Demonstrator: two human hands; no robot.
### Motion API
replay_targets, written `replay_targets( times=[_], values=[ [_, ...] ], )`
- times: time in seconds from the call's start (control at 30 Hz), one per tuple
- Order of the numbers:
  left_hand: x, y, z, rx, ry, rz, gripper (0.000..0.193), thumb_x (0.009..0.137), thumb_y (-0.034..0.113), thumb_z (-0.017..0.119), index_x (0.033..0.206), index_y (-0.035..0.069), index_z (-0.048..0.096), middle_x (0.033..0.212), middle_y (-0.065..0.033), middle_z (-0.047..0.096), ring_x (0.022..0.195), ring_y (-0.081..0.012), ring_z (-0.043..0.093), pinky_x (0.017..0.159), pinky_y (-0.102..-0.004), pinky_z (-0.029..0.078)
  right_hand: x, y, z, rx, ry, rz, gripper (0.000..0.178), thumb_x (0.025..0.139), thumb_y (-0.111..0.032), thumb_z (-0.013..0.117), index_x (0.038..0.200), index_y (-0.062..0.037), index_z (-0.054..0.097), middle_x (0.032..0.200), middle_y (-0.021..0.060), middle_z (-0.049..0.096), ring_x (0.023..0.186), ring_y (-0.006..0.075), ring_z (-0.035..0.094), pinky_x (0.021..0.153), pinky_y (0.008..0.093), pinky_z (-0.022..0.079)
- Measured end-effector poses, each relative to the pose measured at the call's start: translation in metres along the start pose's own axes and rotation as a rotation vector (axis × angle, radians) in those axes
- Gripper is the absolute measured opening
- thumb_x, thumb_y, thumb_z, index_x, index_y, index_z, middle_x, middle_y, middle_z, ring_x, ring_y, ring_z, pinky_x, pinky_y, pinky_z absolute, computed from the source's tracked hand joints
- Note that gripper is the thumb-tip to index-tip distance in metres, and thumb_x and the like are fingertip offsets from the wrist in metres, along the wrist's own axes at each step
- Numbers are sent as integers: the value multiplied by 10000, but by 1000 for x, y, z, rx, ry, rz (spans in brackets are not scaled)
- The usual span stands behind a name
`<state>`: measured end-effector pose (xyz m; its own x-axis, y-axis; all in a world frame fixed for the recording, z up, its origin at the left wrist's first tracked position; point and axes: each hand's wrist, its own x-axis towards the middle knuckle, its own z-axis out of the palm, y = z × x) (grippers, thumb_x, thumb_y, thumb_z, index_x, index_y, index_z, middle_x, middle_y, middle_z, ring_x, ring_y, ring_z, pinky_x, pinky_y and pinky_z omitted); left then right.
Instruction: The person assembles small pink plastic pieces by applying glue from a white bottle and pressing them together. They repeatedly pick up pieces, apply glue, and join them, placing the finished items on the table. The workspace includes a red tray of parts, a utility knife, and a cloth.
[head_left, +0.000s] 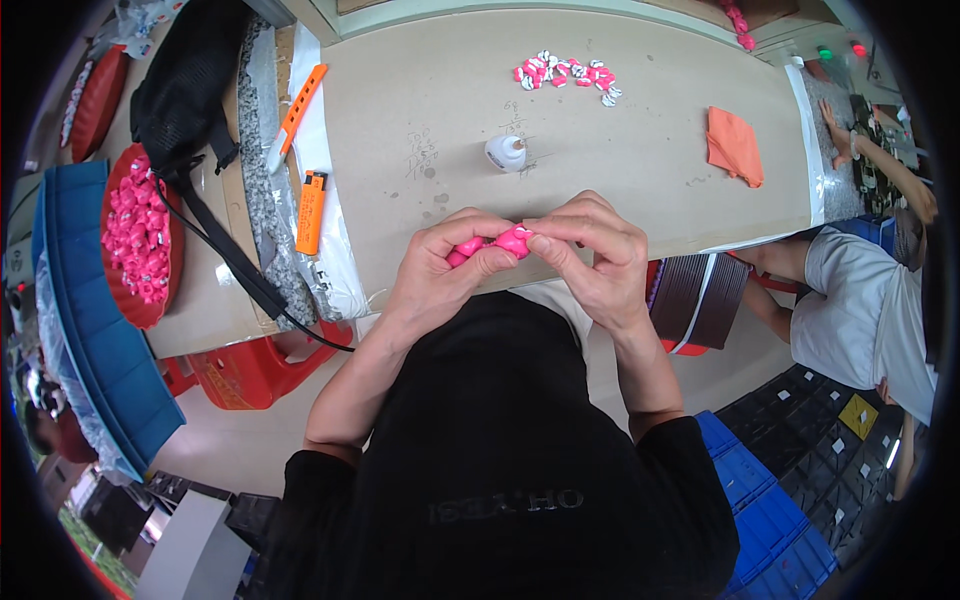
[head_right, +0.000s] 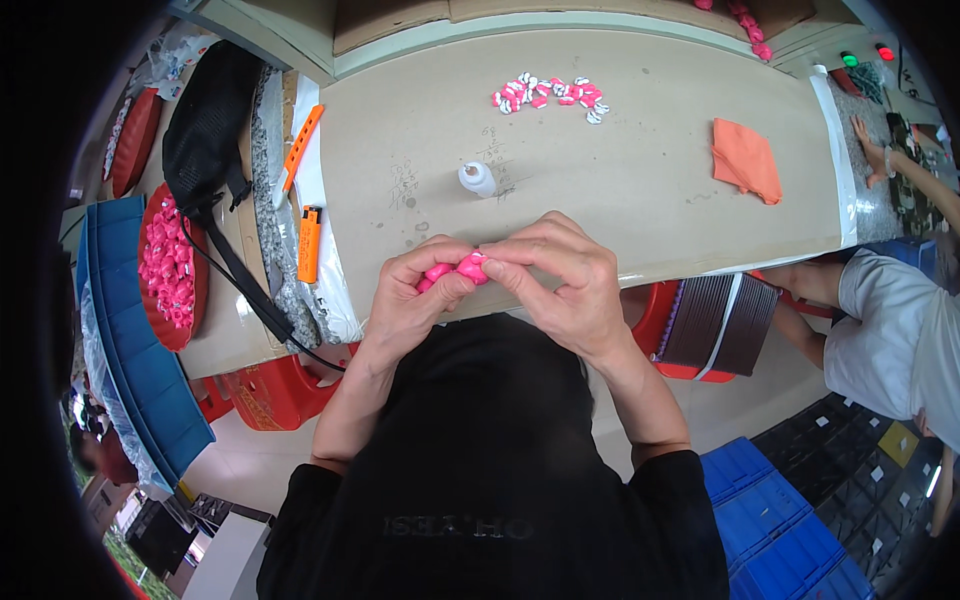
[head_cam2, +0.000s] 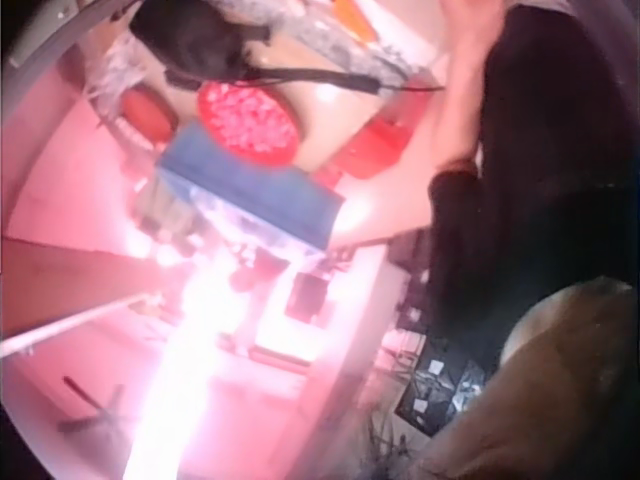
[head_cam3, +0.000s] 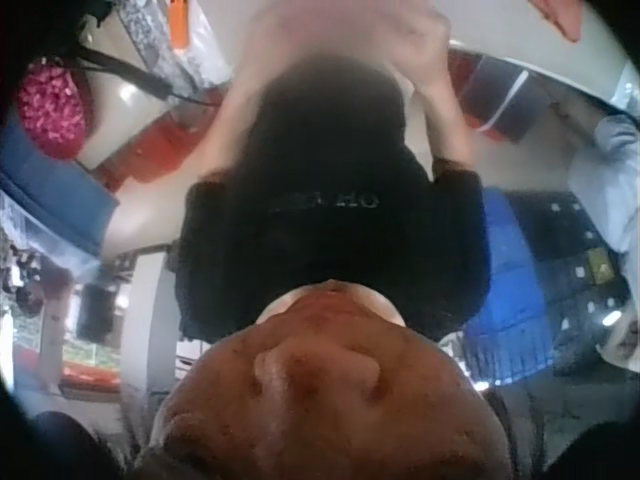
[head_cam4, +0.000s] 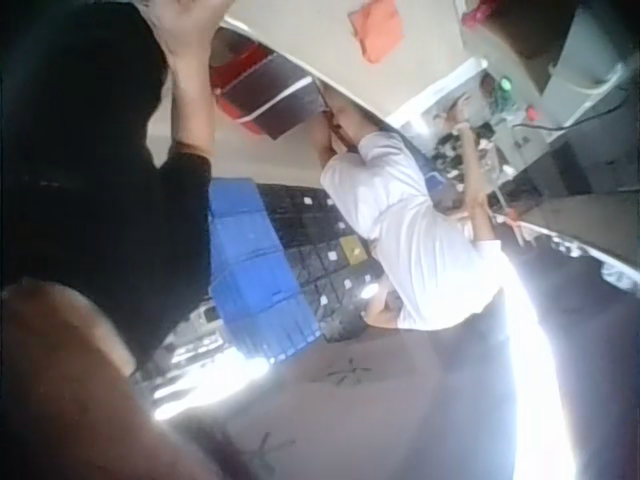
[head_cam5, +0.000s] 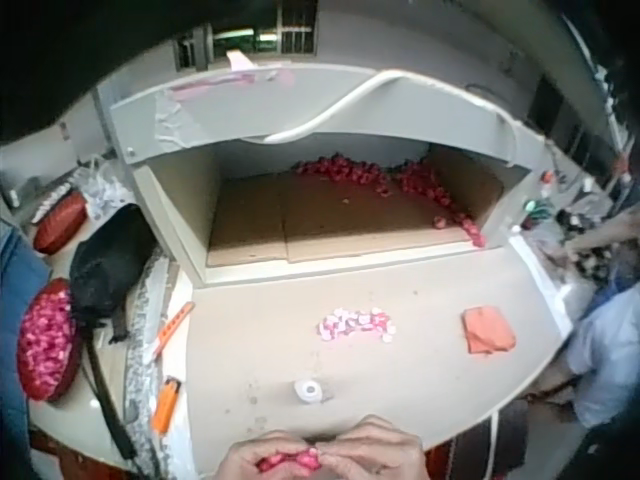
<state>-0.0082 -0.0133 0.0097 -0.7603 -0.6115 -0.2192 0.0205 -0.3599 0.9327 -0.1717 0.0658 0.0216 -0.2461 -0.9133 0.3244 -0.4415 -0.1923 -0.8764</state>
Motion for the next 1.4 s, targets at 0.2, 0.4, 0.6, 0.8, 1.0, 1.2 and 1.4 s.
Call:
replay_targets(
  times=[0.2, 0.4, 0.6, 0.8, 1.0, 1.2, 1.4],
  values=[
    [-3, -3, 0, -209, 3, -113, 149, 815, 36, 623, 964, 25, 618, 779, 12, 583, 585, -18, 422, 496, -174, 322, -1, -1, -4, -182, -17, -228, 203, 649, -12, 713, 849, -41, 694, 696, 59, 600, 623, 172, 531, 529, 275, 425],
    [-2, -3, -2, -335, -78, -153, 131, 818, 29, 618, 942, 21, 577, 763, 2, 591, 566, -9, 418, 476, -163, 310, -5, 4, -11, -19, -69, -211, 191, 637, -15, 725, 825, -42, 699, 697, 61, 600, 608, 172, 524, 527, 264, 418],
    [-1, 2, -1, -212, -101, -101, 129, 800, -1, 629, 924, 2, 594, 809, -25, 614, 660, -43, 529, 558, -177, 413, -14, 5, -17, 316, -119, 295, 128, 724, -35, 702, 847, -11, 675, 720, 53, 618, 641, 98, 538, 554, 234, 429],
    [0, 0, 1, 18, -79, -1, 145, 754, -36, 657, 887, 1, 610, 847, -41, 607, 744, -88, 568, 666, -209, 461, -13, 1, -16, 646, -271, 613, 121, 828, -61, 628, 907, 30, 617, 764, 5, 598, 728, 45, 555, 638, 176, 441],
    [-1, -2, 1, 157, -51, 56, 146, 741, -50, 654, 874, 0, 618, 846, -45, 598, 772, -99, 573, 702, -225, 468, -19, 4, -6, 562, -237, 591, 90, 841, -60, 607, 875, 22, 597, 734, -21, 565, 658, 14, 490, 581, 164, 394],
    [-2, -5, 0, 161, -31, 41, 144, 732, -17, 669, 869, 10, 632, 824, -45, 598, 760, -101, 559, 683, -230, 445, -22, 4, -3, 529, -213, 590, 77, 835, -56, 610, 860, 15, 596, 716, -33, 549, 631, 1, 456, 547, 159, 364],
    [-2, -2, 1, 206, -17, 77, 147, 727, -13, 675, 868, 10, 639, 824, -50, 604, 753, -112, 571, 669, -237, 456, -23, 5, -1, 508, -188, 594, 67, 822, -57, 626, 837, 4, 603, 702, -38, 540, 602, 2, 430, 525, 164, 344]
  ],
)
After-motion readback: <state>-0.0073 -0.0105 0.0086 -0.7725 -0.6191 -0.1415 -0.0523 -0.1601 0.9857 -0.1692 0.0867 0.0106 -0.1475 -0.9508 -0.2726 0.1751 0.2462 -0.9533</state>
